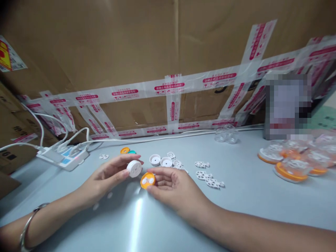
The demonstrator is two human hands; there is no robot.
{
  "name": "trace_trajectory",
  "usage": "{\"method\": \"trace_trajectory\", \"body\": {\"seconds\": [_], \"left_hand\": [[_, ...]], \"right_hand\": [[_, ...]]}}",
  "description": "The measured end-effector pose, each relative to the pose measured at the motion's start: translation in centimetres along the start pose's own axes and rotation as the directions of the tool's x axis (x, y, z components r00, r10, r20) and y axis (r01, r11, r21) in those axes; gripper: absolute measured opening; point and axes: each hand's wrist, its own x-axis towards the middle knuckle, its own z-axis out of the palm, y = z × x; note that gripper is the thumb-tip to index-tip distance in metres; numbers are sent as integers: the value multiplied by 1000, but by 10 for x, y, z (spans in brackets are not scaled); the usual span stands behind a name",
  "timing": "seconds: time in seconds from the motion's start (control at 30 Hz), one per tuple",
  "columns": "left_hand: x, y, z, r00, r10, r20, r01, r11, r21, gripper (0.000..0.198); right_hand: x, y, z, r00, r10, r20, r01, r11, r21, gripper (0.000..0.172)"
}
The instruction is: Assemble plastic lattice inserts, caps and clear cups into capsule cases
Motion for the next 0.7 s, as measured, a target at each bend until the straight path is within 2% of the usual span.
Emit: {"method": "trace_trajectory", "body": {"seconds": [0.07, 0.13, 0.37, 0.6, 0.7], "left_hand": [[0, -1, 2, 999, -13, 44, 17, 995, -100, 24], [0, -3, 5, 998, -16, 55, 23, 991, -132, 23], [-1, -3, 9, 999, 0, 32, 3, 995, -97, 27], [0, -12, 8, 993, 95, 76, -87, 990, -107, 27], [0, -14, 8, 990, 129, 60, -125, 990, -67, 29]], "right_hand": [[0, -1, 0, 1000, 2, -10, -2, 1000, 14, 40], [0, -3, 0, 1000, 13, -19, -13, 1000, 15, 41], [0, -6, 0, 999, 20, 43, -22, 999, 44, 39], [-2, -8, 0, 994, -4, 108, -1, 999, 43, 40], [-2, -9, 1, 994, -9, 112, 4, 999, 45, 39]]}}
